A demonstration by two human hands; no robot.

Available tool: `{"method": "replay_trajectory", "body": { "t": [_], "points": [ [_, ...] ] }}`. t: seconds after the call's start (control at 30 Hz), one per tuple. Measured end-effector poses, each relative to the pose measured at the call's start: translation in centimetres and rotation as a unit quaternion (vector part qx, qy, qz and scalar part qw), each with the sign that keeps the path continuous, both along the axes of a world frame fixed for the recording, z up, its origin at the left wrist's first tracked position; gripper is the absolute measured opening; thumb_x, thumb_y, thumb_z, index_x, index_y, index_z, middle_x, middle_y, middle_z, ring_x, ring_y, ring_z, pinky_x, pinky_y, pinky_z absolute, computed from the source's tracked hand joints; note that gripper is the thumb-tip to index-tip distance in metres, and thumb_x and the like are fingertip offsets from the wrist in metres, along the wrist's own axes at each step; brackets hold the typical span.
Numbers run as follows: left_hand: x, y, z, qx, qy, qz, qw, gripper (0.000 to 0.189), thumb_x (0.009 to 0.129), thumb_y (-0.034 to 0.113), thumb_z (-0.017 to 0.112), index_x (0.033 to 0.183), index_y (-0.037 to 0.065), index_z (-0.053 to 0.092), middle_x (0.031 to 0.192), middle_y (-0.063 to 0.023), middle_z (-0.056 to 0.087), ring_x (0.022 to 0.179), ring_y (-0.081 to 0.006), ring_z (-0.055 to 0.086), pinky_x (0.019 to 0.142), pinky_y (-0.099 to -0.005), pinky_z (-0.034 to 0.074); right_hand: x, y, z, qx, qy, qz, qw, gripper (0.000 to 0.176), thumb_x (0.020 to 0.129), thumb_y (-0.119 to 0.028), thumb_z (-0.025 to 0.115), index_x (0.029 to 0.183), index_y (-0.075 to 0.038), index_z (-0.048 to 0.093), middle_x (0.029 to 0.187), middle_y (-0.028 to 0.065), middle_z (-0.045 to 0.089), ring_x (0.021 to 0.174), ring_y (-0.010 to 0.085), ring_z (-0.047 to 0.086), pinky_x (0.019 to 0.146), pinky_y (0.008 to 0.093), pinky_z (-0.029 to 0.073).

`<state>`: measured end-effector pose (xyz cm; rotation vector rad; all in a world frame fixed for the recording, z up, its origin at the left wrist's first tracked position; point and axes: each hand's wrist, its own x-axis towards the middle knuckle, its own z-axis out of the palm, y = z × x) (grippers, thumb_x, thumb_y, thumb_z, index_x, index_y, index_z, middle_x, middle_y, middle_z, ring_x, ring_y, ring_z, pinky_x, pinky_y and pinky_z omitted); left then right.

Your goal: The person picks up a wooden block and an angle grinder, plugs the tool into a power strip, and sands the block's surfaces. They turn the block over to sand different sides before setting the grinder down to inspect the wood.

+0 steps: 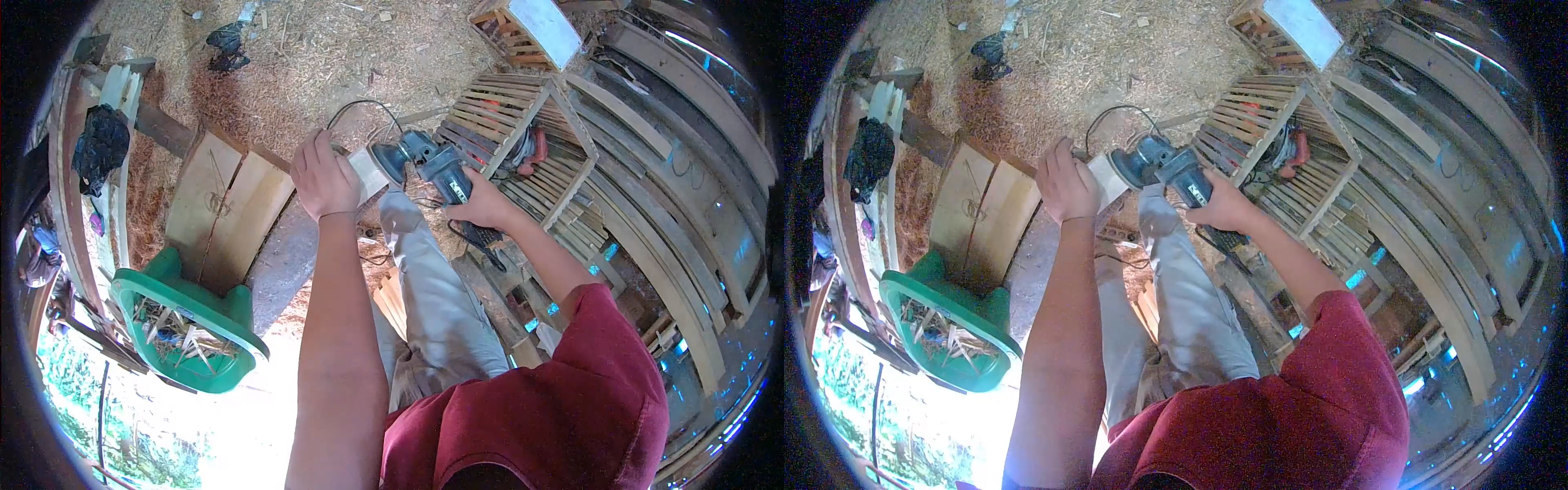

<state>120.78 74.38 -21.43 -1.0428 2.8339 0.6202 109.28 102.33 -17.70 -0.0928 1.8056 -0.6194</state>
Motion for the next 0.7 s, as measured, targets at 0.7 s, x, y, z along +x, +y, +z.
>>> {"method": "replay_trajectory", "body": {
  "t": [0.7],
  "points": [
    [0.6,0.0,-1.3,-0.047,0.086,-0.022,0.995,0.037,0.096,0.018,0.054,0.129,0.005,0.063,0.134,-0.017,0.065,0.131,-0.0372,0.056,0.112,-0.0502,0.043,1.5,3.1,0.4,-0.045,0.011,-0.286,0.957,0.054,0.084,-0.003,0.084,0.129,-0.004,0.055,0.089,0.0047,0.069,0.069,0.0157,0.069,0.063,0.0345,0.058]
  ]
}}
